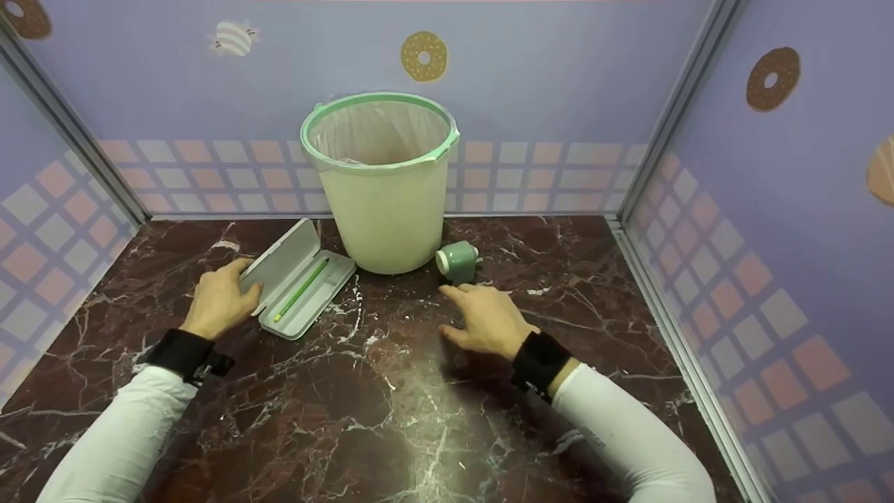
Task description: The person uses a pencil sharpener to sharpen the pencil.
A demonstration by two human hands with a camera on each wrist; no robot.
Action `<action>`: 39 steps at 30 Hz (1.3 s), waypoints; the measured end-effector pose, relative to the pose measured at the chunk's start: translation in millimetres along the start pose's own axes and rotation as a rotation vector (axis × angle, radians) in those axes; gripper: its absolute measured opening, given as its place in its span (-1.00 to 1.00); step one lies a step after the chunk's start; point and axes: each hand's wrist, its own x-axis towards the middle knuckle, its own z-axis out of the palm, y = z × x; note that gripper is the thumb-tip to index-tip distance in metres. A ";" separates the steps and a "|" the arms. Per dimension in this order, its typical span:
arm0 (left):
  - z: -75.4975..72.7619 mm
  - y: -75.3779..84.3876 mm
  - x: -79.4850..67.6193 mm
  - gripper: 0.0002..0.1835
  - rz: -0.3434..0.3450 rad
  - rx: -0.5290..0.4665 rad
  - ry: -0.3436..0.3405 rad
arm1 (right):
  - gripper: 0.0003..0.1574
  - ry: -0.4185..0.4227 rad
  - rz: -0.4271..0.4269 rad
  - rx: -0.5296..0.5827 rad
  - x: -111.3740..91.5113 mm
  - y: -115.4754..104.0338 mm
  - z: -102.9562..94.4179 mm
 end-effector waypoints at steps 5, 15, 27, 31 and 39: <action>4.9 -5.9 -4.1 -0.52 -0.016 -0.015 0.008 | -0.14 -0.010 -0.016 0.004 4.0 -1.6 1.2; 3.7 -3.2 -12.1 -0.49 -0.023 -0.004 -0.023 | -0.21 -0.009 -0.043 -0.005 6.7 -2.3 4.5; 6.8 16.8 -28.3 -0.59 0.028 -0.026 -0.062 | -0.23 0.016 -0.071 -0.007 6.9 -2.5 10.5; 9.5 24.1 -32.0 -0.54 0.050 -0.036 -0.075 | -0.27 0.016 -0.082 -0.011 7.8 -1.8 10.6; 17.5 39.3 -34.4 -0.58 0.125 -0.046 -0.110 | -0.40 0.033 -0.107 -0.001 9.0 -0.7 10.8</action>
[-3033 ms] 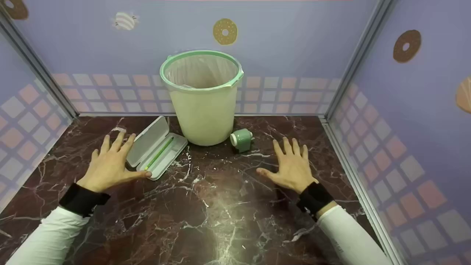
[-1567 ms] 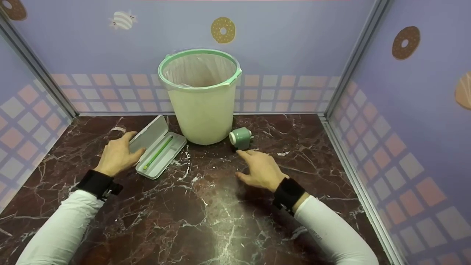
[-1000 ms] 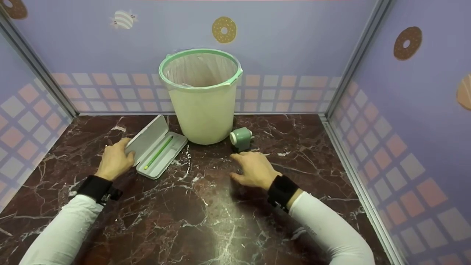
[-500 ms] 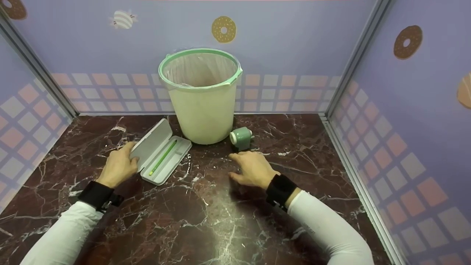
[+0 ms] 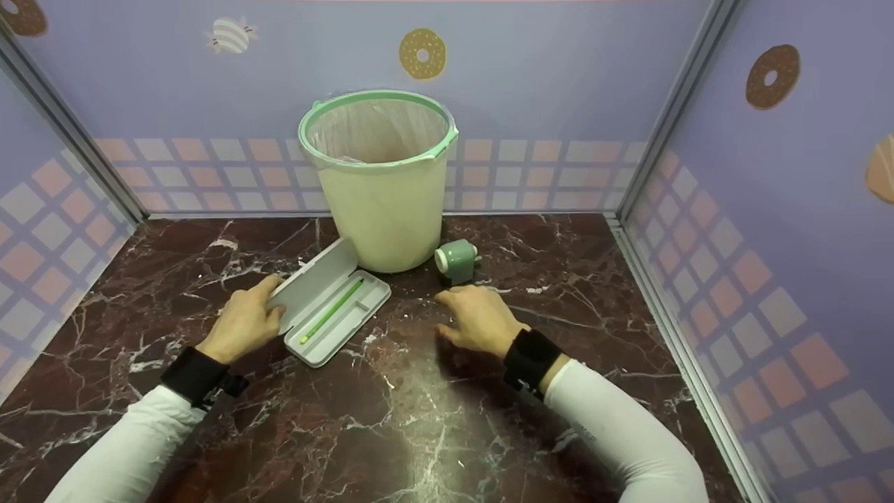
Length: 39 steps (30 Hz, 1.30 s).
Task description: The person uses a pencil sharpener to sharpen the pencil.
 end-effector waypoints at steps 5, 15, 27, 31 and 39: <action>5.4 7.9 3.9 -0.59 0.052 0.000 -0.023 | -0.41 0.003 0.010 0.003 0.9 -1.6 0.9; 13.1 22.0 4.9 -0.59 0.128 -0.013 -0.051 | -0.47 0.001 -0.027 -0.007 6.8 -7.0 4.5; 23.8 40.4 5.4 -0.57 0.229 -0.014 -0.118 | -0.58 0.000 -0.069 0.029 12.5 -12.2 14.4; 27.5 46.4 7.9 -0.58 0.278 -0.014 -0.137 | -0.65 -0.005 -0.092 0.046 15.8 -15.4 19.4; 33.9 54.8 14.3 -0.59 0.323 -0.018 -0.184 | -0.69 -0.026 -0.089 0.060 21.0 -18.4 27.9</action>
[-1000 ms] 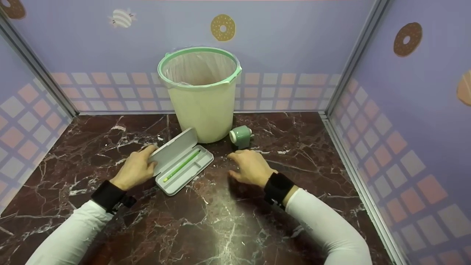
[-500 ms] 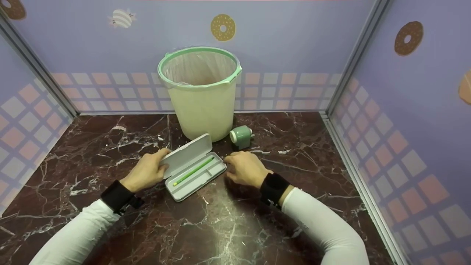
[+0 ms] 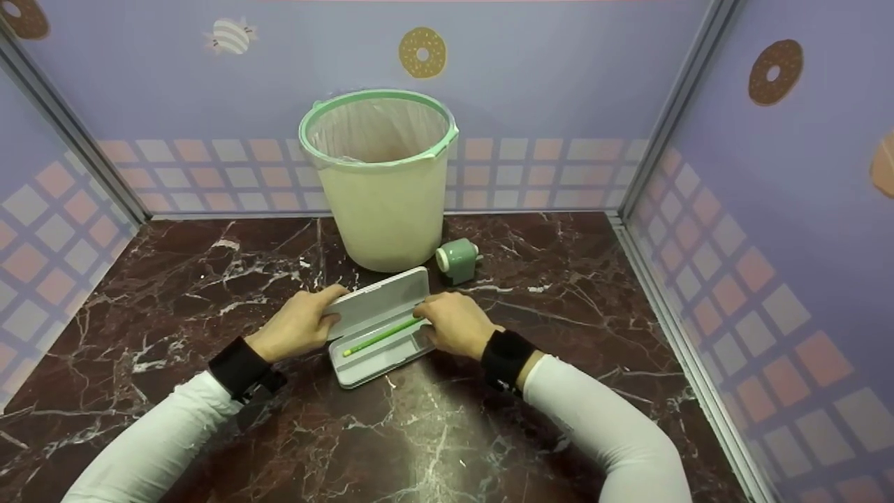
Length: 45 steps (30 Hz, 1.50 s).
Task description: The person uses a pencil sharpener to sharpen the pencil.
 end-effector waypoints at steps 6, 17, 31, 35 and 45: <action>2.0 2.7 4.2 -0.61 0.015 0.001 -0.021 | -0.78 -0.026 -0.007 -0.028 4.6 -0.9 3.1; 5.0 6.4 10.3 -0.69 0.050 0.016 -0.048 | -0.79 -0.037 -0.019 -0.095 6.3 4.9 13.0; 8.3 6.0 18.9 -0.76 0.004 -0.006 -0.087 | -0.81 -0.140 -0.028 -0.166 16.1 6.8 11.3; 8.5 5.2 21.7 -0.79 0.008 0.017 -0.077 | -0.79 -0.141 -0.095 -0.202 17.0 6.8 12.1; 8.0 2.3 29.0 -0.79 -0.035 0.033 -0.074 | -0.76 -0.163 -0.135 -0.228 22.6 7.0 12.2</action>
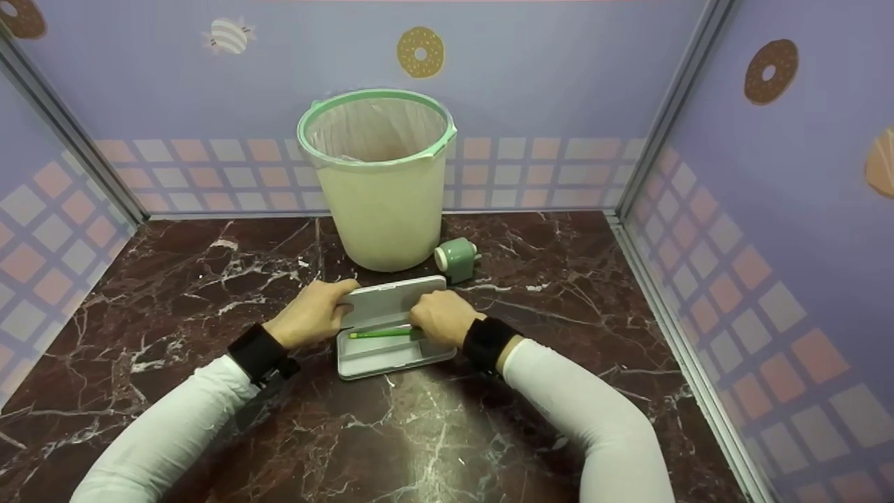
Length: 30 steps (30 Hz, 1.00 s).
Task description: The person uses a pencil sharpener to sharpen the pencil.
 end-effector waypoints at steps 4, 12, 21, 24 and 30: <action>0.2 -3.1 4.6 -0.78 -0.004 0.005 0.010 | -0.78 -0.023 0.002 -0.014 2.0 0.8 0.1; -1.2 -11.9 13.8 -0.77 0.000 -0.001 0.024 | -0.79 0.011 0.014 0.014 2.8 -2.9 5.2; -9.0 -20.9 19.7 -0.74 -0.013 0.017 0.003 | -0.88 0.058 0.054 0.050 -1.7 -7.7 10.7; -13.0 -23.8 18.6 -0.73 -0.035 0.008 -0.011 | -0.89 0.055 0.061 0.047 -4.2 -8.9 11.4; -16.8 -30.3 18.1 -0.77 -0.019 0.006 -0.020 | -0.90 0.098 0.036 0.024 -7.0 -10.2 15.7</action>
